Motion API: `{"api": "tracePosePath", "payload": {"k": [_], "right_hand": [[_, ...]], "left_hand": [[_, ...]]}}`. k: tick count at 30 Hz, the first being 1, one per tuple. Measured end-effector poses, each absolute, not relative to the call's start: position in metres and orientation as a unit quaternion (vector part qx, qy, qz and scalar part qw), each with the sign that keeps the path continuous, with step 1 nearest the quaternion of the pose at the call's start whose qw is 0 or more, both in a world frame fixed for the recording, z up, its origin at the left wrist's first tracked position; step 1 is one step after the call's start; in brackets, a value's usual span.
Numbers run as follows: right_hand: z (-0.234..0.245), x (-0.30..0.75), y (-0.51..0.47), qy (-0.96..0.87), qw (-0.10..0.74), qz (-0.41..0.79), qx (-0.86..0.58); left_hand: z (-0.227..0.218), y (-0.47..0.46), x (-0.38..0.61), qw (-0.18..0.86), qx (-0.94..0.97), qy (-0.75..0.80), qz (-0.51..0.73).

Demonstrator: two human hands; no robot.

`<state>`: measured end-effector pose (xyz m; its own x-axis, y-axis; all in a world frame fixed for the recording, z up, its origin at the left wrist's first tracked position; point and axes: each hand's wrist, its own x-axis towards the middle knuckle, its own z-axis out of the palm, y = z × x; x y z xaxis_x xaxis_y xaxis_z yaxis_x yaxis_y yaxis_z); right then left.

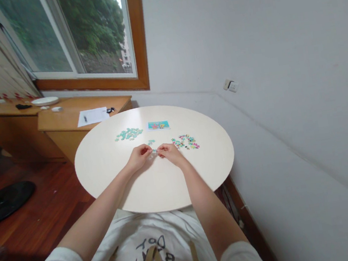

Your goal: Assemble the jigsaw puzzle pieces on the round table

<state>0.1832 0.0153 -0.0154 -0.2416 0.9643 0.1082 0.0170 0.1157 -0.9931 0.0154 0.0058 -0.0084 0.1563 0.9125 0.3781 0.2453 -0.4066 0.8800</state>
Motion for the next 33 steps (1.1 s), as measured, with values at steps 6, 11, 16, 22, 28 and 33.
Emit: {"api": "tracePosePath", "payload": {"k": [6,11,16,22,28,33], "right_hand": [[-0.0166,0.1826,0.0162,-0.587,0.457,0.522,-0.416],[-0.0159,0.1829,0.0158,-0.587,0.456,0.526,-0.414],[-0.0142,0.1835,0.0145,-0.597,0.452,0.520,-0.410],[-0.0140,0.1830,0.0144,-0.607,0.447,0.514,-0.410],[-0.0139,0.1836,0.0140,-0.612,0.442,0.506,-0.416],[-0.0136,0.1842,0.0141,-0.611,0.439,0.493,-0.437]], "left_hand": [[-0.0076,0.0056,0.0151,0.336,0.681,0.428,0.490],[-0.0075,0.0055,0.0155,0.333,0.683,0.432,0.486],[-0.0094,0.0065,0.0157,0.326,0.686,0.434,0.485],[-0.0099,0.0071,0.0154,0.327,0.688,0.427,0.487],[-0.0074,0.0055,0.0153,0.325,0.689,0.435,0.480],[-0.0054,0.0037,0.0162,0.323,0.693,0.434,0.476]]}}
